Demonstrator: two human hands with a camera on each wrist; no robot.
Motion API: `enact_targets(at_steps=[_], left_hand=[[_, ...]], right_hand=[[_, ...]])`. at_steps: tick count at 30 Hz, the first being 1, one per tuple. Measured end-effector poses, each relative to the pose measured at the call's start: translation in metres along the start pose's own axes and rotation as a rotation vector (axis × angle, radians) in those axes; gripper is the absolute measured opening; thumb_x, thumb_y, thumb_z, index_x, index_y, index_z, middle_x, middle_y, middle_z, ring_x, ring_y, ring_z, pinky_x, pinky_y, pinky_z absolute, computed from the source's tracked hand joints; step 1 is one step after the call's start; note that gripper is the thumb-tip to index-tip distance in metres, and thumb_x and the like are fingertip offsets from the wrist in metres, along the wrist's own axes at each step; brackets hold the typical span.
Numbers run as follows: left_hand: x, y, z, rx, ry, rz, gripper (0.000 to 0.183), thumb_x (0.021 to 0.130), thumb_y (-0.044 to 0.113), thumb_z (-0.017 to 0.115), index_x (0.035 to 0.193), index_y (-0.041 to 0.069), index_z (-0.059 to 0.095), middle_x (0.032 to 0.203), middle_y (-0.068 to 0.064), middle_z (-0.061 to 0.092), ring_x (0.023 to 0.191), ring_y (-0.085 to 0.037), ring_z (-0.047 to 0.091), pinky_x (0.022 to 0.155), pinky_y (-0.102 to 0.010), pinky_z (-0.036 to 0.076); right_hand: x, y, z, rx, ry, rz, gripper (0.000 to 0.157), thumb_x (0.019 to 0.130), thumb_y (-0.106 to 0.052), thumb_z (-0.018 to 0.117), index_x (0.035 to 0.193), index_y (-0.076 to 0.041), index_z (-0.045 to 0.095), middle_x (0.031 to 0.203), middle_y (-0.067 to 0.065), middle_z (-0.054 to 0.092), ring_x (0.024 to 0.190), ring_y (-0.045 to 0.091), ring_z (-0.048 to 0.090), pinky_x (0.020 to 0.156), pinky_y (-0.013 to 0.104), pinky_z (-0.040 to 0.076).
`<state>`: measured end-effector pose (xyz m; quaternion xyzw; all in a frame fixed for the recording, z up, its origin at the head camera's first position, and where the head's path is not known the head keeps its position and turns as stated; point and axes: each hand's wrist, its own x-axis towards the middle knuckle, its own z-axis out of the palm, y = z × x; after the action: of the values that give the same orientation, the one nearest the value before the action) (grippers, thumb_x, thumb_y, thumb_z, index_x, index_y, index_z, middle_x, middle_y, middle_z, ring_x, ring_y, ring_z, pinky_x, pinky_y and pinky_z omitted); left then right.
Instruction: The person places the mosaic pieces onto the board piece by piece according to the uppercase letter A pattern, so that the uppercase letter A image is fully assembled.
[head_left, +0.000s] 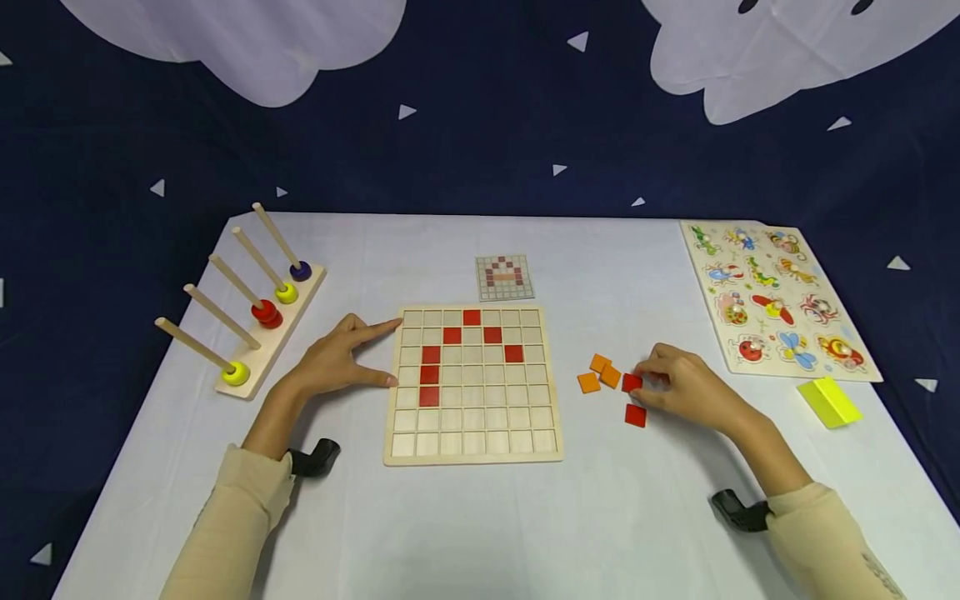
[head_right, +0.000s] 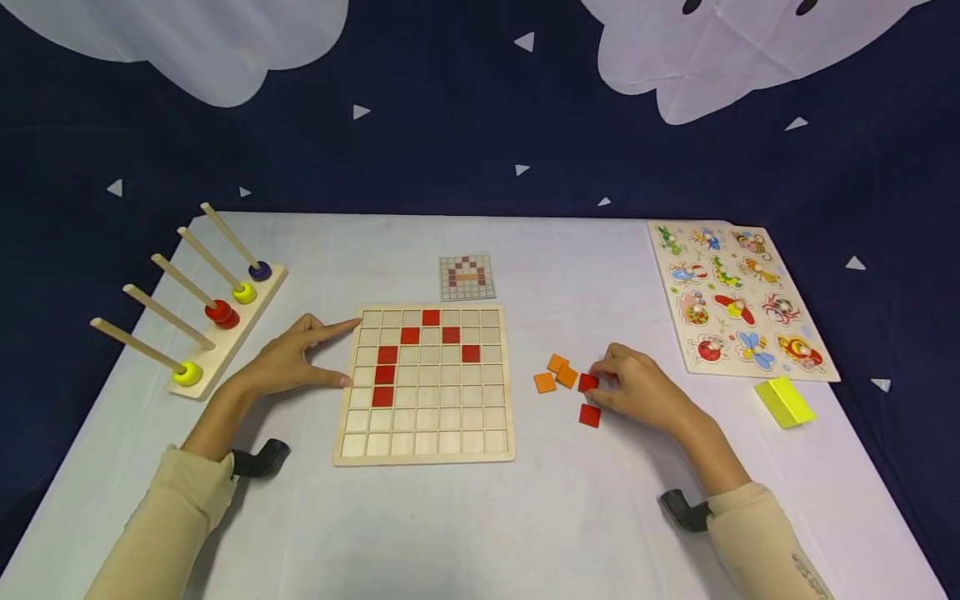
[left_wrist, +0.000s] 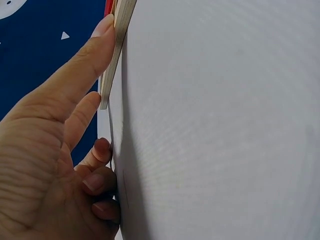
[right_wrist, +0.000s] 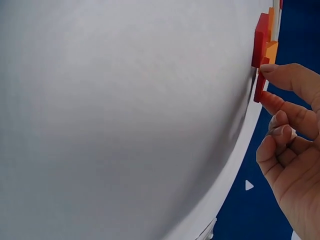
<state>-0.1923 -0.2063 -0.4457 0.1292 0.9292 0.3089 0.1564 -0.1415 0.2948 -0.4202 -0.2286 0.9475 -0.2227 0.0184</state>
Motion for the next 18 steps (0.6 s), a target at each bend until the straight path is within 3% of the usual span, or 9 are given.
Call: enact_targets(at_steps=[7,18], left_hand=[[0.000,0.001,-0.001,-0.004,-0.005,-0.004,0.097,0.068,0.046,0.089,0.152,0.026,0.042,0.101,-0.008,0.040,0.087,-0.022,0.040,0.072,-0.034,0.030],[0.001,0.000,0.001,0.000,-0.006,-0.001,0.097,0.068,0.047,0.088,0.152,0.027,0.042,0.101,-0.008,0.040,0.088,-0.022,0.040,0.072,-0.034,0.031]], right_hand=[[0.005,-0.007,-0.004,0.030,0.019,-0.035,0.020,0.076,-0.008,0.084,0.092,-0.003,0.074,0.081,-0.003,0.055,0.071,0.011,0.047,0.061,0.021,0.040],[0.022,-0.023,-0.001,0.048,-0.038,-0.061,0.020,0.077,-0.008,0.082,0.095,-0.003,0.075,0.081,0.000,0.052,0.072,0.014,0.047,0.061,0.022,0.040]])
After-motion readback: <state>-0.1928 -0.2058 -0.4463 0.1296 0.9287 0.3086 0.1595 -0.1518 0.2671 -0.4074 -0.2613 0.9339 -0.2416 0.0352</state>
